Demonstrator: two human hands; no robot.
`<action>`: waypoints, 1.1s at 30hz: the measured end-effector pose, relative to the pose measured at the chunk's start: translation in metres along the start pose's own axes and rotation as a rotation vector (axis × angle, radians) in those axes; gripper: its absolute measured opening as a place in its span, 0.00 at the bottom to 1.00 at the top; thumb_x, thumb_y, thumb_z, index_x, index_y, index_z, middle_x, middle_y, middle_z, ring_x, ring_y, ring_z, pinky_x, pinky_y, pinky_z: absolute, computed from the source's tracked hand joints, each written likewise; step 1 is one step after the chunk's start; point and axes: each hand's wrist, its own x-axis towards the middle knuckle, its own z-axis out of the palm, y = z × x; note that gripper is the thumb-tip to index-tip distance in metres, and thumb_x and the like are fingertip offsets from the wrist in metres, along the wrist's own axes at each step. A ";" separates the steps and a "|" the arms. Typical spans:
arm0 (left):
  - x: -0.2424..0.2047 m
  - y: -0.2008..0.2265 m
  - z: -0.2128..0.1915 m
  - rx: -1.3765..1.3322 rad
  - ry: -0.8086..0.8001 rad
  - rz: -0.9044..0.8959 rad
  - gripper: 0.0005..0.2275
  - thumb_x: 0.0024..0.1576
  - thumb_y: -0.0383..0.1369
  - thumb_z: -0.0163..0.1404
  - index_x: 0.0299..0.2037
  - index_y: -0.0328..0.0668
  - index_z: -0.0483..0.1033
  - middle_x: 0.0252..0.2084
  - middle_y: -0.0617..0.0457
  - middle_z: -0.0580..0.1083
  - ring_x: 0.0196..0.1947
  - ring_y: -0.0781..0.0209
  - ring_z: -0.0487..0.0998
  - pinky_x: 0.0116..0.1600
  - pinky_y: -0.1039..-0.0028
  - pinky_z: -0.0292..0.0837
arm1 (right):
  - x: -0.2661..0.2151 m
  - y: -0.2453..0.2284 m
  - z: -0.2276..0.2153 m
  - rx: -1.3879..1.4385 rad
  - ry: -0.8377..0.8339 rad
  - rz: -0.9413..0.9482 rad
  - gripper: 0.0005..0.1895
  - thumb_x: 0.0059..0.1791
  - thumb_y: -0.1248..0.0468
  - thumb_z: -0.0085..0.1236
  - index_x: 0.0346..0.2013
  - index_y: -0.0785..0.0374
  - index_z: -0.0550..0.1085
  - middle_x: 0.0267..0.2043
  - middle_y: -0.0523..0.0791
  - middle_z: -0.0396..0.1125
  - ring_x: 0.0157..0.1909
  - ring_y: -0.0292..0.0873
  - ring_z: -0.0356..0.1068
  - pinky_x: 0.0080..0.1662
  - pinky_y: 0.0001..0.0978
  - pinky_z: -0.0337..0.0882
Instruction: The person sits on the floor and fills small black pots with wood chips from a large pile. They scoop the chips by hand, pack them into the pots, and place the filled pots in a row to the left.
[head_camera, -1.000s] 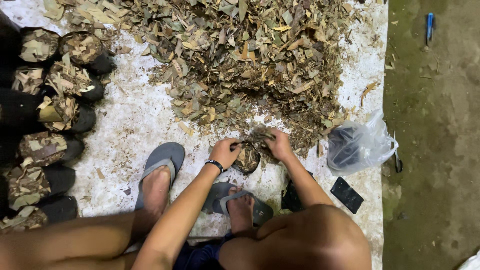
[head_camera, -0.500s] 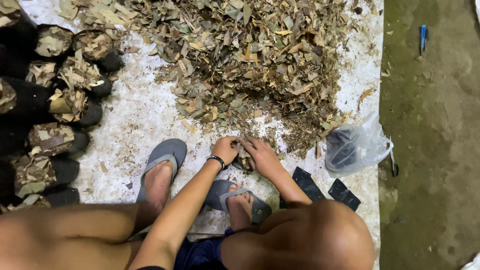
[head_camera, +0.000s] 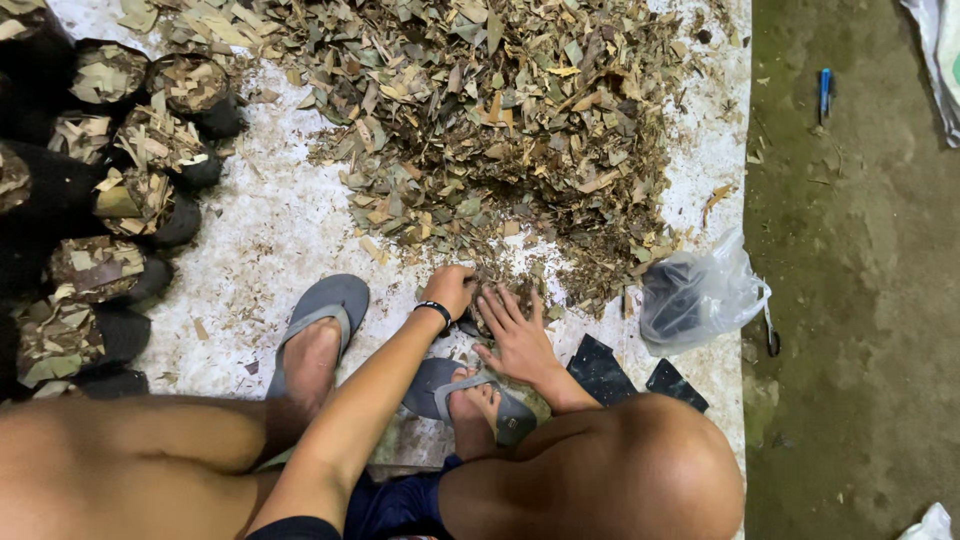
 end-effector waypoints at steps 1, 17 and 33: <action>0.000 0.000 0.001 0.015 0.026 0.046 0.11 0.54 0.31 0.56 0.45 0.40 0.83 0.43 0.35 0.79 0.46 0.36 0.79 0.55 0.55 0.73 | 0.001 -0.001 -0.001 0.005 0.013 0.011 0.43 0.52 0.37 0.41 0.71 0.65 0.60 0.76 0.50 0.51 0.79 0.54 0.41 0.68 0.75 0.32; -0.007 0.018 -0.004 0.008 0.059 0.137 0.07 0.55 0.28 0.53 0.41 0.38 0.82 0.42 0.39 0.78 0.44 0.36 0.79 0.50 0.54 0.75 | 0.023 0.010 -0.019 0.361 -0.074 0.258 0.17 0.48 0.55 0.58 0.43 0.64 0.80 0.58 0.52 0.69 0.78 0.59 0.43 0.67 0.83 0.30; -0.001 0.009 -0.002 0.020 0.044 0.136 0.09 0.53 0.28 0.54 0.42 0.38 0.82 0.45 0.38 0.78 0.46 0.37 0.79 0.53 0.55 0.74 | 0.000 0.001 -0.003 -0.084 0.142 0.014 0.32 0.51 0.46 0.52 0.63 0.63 0.71 0.68 0.48 0.61 0.74 0.53 0.53 0.70 0.70 0.45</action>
